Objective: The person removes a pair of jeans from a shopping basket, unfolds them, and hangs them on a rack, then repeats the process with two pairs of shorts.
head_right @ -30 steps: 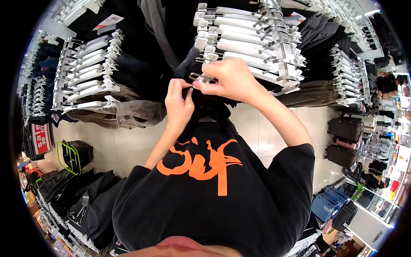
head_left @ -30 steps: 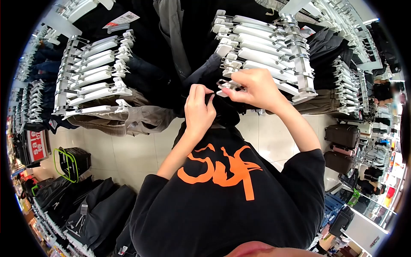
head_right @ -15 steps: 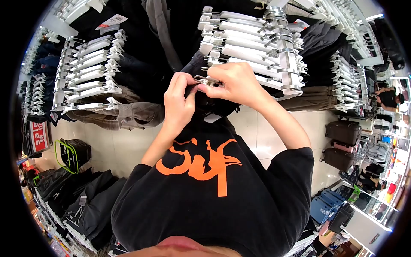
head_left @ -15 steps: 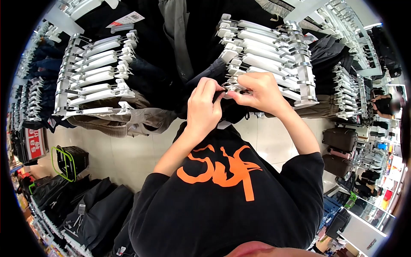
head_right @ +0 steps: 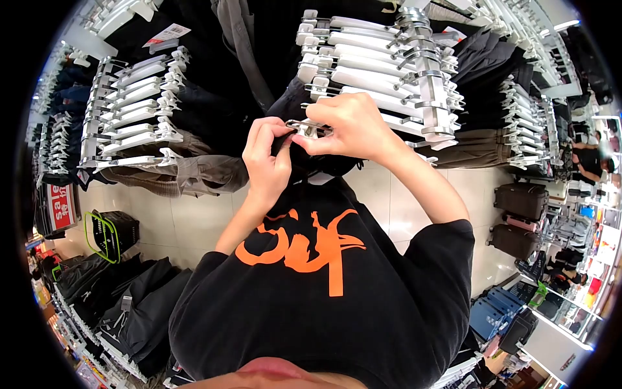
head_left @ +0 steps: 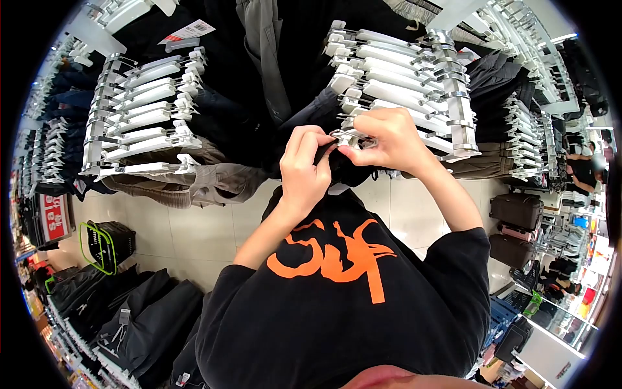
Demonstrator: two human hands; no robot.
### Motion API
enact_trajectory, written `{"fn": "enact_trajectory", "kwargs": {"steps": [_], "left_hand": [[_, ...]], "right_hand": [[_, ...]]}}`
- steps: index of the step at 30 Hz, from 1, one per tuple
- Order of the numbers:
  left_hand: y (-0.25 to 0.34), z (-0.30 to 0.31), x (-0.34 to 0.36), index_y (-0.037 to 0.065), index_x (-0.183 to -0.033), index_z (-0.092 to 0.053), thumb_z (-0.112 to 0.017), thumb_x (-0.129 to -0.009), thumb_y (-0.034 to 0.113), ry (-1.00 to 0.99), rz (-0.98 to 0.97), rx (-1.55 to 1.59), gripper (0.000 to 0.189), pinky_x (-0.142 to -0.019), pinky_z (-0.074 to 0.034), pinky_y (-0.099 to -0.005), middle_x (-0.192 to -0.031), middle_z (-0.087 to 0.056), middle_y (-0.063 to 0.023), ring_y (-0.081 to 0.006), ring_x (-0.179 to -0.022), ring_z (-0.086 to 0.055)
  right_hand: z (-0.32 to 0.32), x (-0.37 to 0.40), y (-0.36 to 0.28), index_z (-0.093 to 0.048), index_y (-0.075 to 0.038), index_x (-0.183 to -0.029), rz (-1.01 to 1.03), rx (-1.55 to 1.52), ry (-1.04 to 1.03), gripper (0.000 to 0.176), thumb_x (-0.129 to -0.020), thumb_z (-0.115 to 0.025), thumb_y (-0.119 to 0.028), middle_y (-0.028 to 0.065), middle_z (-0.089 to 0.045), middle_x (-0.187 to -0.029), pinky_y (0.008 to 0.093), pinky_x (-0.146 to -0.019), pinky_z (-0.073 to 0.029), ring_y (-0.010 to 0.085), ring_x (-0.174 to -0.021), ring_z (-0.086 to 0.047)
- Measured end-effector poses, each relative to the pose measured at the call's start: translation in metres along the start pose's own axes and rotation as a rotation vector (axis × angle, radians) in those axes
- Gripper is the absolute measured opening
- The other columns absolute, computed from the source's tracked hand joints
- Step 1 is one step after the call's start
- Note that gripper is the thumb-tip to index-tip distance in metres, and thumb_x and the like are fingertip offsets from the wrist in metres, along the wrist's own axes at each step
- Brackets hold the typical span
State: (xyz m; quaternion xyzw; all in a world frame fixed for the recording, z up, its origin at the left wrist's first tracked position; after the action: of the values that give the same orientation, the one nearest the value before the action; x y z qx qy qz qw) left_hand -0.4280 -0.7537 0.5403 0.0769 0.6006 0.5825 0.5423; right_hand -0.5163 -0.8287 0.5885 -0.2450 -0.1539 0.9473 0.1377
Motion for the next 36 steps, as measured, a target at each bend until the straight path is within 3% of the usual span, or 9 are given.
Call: {"fn": "enact_trajectory", "kwargs": {"steps": [19, 21, 24, 27, 29, 31, 32, 34, 36], "left_hand": [[0.005, 0.003, 0.005, -0.001, -0.072, -0.048, -0.056, -0.061, -0.01, 0.055, -0.029, -0.003, 0.017, -0.054, -0.043, -0.028, -0.076, -0.051, -0.0099, -0.024, -0.063, -0.052], [0.005, 0.003, 0.005, 0.0, -0.072, -0.048, -0.056, -0.06, -0.01, 0.053, -0.027, -0.014, 0.017, -0.054, -0.043, -0.0282, -0.076, -0.051, -0.0098, -0.0243, -0.063, -0.052], [0.001, 0.002, 0.004, 0.0, -0.072, -0.049, -0.056, -0.061, -0.009, 0.032, -0.021, -0.048, 0.017, -0.053, -0.043, -0.0285, -0.076, -0.051, -0.0093, -0.0244, -0.063, -0.052], [-0.004, -0.002, 0.005, 0.0, -0.072, -0.049, -0.057, -0.061, -0.009, 0.004, -0.011, -0.055, 0.016, -0.054, -0.043, -0.0285, -0.076, -0.051, -0.0089, -0.0243, -0.064, -0.052], [-0.008, -0.005, 0.004, 0.0, -0.072, -0.049, -0.057, -0.061, -0.009, -0.018, -0.008, -0.041, 0.016, -0.054, -0.043, -0.0285, -0.076, -0.051, -0.0087, -0.0241, -0.064, -0.052], [-0.009, -0.007, 0.003, 0.0, -0.072, -0.049, -0.057, -0.062, -0.008, -0.036, -0.002, -0.027, 0.015, -0.055, -0.043, -0.0279, -0.076, -0.051, -0.0091, -0.0239, -0.063, -0.052], [-0.01, -0.007, 0.003, 0.0, -0.072, -0.049, -0.057, -0.063, -0.008, -0.045, -0.004, -0.028, 0.015, -0.055, -0.043, -0.0276, -0.076, -0.051, -0.0094, -0.0237, -0.063, -0.052], [-0.011, -0.009, 0.003, -0.001, -0.07, -0.047, -0.057, -0.064, -0.008, -0.064, 0.027, -0.005, 0.014, -0.059, -0.041, -0.0244, -0.074, -0.051, -0.0092, -0.0202, -0.064, -0.05], [-0.012, -0.01, 0.002, -0.001, -0.07, -0.046, -0.057, -0.065, -0.008, -0.082, 0.039, 0.01, 0.013, -0.06, -0.04, -0.024, -0.074, -0.051, -0.0087, -0.0193, -0.065, -0.05]], "right_hand": [[-0.001, 0.005, -0.006, -0.035, -0.005, -0.051, 0.031, -0.035, 0.031, 0.041, -0.055, -0.068, -0.029, 0.0059, -0.036, -0.044, 0.0309, -0.037, -0.029, 0.0232, -0.04, -0.037], [-0.001, 0.009, -0.006, -0.042, -0.006, -0.057, 0.001, 0.094, 0.012, 0.037, -0.056, -0.068, -0.033, 0.0049, -0.044, -0.052, 0.0287, -0.041, -0.033, 0.0217, -0.047, -0.043], [0.014, 0.03, -0.032, -0.052, -0.009, -0.088, 0.138, 0.312, 0.374, 0.043, -0.06, -0.066, -0.039, 0.0053, -0.05, -0.086, 0.0296, -0.059, -0.039, 0.0222, -0.073, -0.049], [0.003, 0.099, -0.043, -0.049, -0.008, -0.082, 0.298, 0.09, 0.656, 0.031, -0.057, -0.066, -0.015, 0.0083, -0.051, -0.083, 0.0315, -0.053, -0.041, 0.0227, -0.063, -0.05], [-0.031, 0.129, -0.021, -0.047, -0.006, -0.087, 0.029, 0.072, 0.522, 0.031, -0.06, -0.062, -0.008, 0.0097, -0.051, -0.083, 0.0322, -0.058, -0.042, 0.0229, -0.068, -0.05], [-0.075, 0.164, 0.024, -0.048, -0.004, -0.089, -0.475, 0.082, 0.455, 0.029, -0.063, -0.061, -0.008, 0.0111, -0.051, -0.084, 0.0332, -0.066, -0.041, 0.0271, -0.075, -0.049], [-0.091, 0.177, 0.032, -0.048, -0.004, -0.089, -0.485, 0.088, 0.463, 0.029, -0.063, -0.061, -0.008, 0.0111, -0.051, -0.084, 0.0332, -0.066, -0.041, 0.0271, -0.075, -0.049], [-0.122, 0.216, 0.066, -0.049, -0.002, -0.089, -0.858, -0.045, 0.481, 0.028, -0.066, -0.061, -0.01, 0.0124, -0.052, -0.084, 0.0342, -0.074, -0.038, 0.0313, -0.082, -0.047], [-0.149, 0.236, 0.088, -0.049, -0.002, -0.089, -0.954, -0.209, 0.507, 0.027, -0.066, -0.06, -0.01, 0.013, -0.051, -0.086, 0.0346, -0.075, -0.038, 0.0317, -0.085, -0.047]]}}
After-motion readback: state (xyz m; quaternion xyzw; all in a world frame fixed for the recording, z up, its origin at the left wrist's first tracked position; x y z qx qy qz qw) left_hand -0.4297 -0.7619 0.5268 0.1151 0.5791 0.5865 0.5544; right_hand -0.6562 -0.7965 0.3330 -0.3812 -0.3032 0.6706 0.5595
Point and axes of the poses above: each hand's wrist, its own x-axis away from the middle knuckle, its own z-axis out of the back of the hand, y = z × x, the point moved 7 cm from there along -x, towards the middle knuckle
